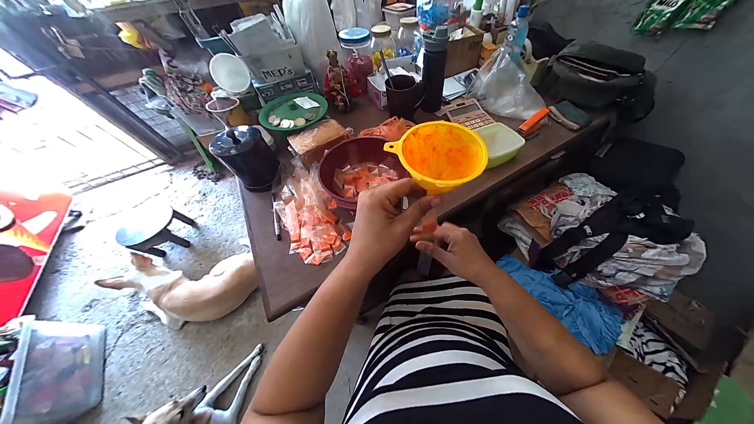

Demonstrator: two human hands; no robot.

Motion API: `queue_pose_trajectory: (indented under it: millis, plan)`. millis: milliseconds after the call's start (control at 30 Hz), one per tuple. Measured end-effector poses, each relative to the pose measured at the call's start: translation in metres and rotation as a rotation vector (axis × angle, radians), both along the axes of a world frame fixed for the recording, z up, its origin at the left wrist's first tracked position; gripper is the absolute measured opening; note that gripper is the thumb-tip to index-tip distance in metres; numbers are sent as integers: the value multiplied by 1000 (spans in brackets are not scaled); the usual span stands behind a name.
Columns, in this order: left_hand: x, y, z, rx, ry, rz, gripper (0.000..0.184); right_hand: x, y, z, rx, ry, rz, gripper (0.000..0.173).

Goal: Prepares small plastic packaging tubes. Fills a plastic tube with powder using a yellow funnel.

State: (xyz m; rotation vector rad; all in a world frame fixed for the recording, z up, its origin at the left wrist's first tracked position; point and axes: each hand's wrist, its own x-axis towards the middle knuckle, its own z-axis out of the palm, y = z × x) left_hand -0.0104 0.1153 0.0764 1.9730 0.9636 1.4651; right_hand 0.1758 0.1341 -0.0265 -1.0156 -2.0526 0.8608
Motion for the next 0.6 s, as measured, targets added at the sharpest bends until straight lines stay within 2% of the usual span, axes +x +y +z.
queue_pose_trajectory:
  millis: [67,100,133,233,267,600]
  plan:
    - [0,1,-1,-21,15,-1,11,5,4,16,-9,72,44,64]
    - [1,2,-1,-15,33,6,11,7,5,26,7,124,65,65]
    - [3,3,0,-2,57,12,11,8,6,38,29,170,88,61]
    - [9,7,2,22,98,49,12,4,8,67,0,335,120,21]
    - [10,9,3,30,94,69,11,1,9,73,-42,374,115,14]
    - [3,17,-2,88,89,96,13,-4,17,49,-191,416,162,11]
